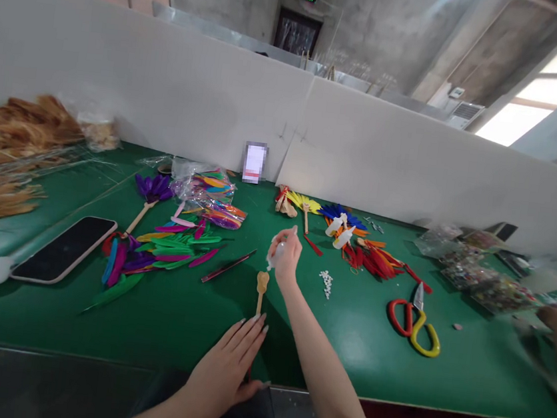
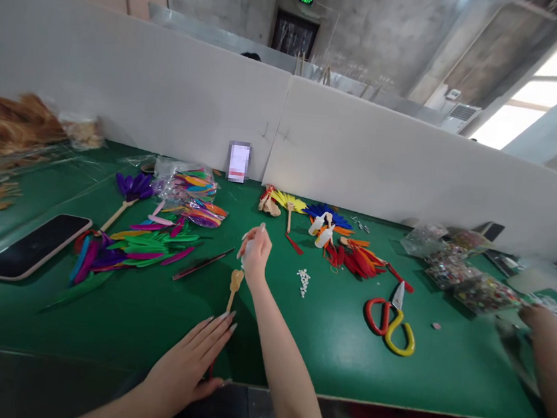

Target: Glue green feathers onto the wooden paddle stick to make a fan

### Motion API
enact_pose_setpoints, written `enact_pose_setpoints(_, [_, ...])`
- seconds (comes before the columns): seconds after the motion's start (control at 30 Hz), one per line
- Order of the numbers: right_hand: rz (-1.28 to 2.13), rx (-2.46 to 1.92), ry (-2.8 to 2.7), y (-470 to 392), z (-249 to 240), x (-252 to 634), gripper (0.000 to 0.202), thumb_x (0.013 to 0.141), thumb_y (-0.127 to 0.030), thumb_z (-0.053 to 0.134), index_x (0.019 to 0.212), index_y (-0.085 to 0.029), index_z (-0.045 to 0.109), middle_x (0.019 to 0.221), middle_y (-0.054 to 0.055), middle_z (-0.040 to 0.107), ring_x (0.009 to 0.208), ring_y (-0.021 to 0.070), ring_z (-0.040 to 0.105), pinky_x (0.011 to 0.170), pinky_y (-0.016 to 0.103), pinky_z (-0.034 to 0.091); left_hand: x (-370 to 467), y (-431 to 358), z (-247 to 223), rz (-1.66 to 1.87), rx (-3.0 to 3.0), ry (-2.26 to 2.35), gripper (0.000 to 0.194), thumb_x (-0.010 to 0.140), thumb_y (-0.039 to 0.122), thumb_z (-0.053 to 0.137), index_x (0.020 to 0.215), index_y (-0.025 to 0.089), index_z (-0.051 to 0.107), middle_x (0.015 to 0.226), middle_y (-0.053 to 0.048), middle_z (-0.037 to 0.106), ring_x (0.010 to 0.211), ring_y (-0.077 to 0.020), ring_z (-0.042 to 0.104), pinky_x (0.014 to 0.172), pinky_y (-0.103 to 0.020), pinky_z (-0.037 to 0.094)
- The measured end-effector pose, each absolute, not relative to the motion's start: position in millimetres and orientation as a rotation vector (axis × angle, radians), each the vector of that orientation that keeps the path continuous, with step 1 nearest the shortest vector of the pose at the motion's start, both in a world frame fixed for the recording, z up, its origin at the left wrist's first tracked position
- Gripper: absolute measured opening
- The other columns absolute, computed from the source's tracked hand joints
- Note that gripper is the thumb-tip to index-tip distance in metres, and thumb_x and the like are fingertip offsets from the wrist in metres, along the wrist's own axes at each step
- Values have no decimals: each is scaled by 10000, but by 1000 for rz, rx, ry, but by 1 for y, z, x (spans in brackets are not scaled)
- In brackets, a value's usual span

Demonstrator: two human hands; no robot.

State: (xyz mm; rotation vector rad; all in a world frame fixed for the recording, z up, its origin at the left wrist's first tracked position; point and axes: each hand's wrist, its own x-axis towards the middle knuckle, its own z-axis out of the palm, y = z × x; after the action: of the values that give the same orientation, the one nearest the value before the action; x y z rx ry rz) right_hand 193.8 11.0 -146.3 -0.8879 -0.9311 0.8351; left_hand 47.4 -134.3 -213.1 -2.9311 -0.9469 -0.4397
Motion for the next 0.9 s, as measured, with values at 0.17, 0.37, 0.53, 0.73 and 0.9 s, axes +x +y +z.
enact_pose_setpoints(0.17, [871, -882, -947, 10, -145, 187, 492, 835, -657, 368, 632, -218, 461, 341, -92, 395, 246, 73, 353, 288, 190, 277, 47, -135, -217, -448, -2951, -964, 712, 861, 479, 444, 1449, 138, 231, 1461, -99, 361, 1327, -224, 351, 1081, -346, 285])
enact_pose_setpoints(0.37, [877, -870, -931, 10, -145, 186, 493, 847, -659, 328, 660, -222, 462, 353, -89, 414, 257, 78, 376, 297, 192, 298, 48, -135, -218, -443, -2939, -970, 709, 859, 506, 440, 1435, 129, 269, 1462, -108, 354, 1333, -228, 341, 1076, -354, 291])
enact_pose_setpoints(0.53, [911, -877, -951, 11, -145, 182, 488, 835, -655, 374, 639, -217, 467, 348, -88, 408, 251, 70, 356, 286, 185, 269, 49, -135, -218, -446, -2925, -952, 711, 848, 516, 453, 1413, 105, 312, 1453, -122, 367, 1328, -238, 349, 1070, -362, 298])
enact_pose_setpoints(0.73, [938, -880, -973, 12, -143, 180, 495, 832, -653, 386, 626, -213, 481, 329, -93, 379, 236, 69, 330, 267, 185, 246, 48, -135, -217, -433, -2947, -968, 740, 848, 509, 460, 1442, 123, 246, 1468, -111, 340, 1335, -232, 336, 1075, -354, 296])
enact_pose_setpoints(0.9, [935, -875, -939, 15, -145, 184, 490, 836, -651, 367, 629, -220, 474, 339, -95, 382, 235, 69, 328, 265, 187, 266, 48, -135, -217, -419, -2942, -957, 736, 857, 491, 451, 1446, 109, 230, 1468, -122, 337, 1338, -232, 330, 1072, -361, 296])
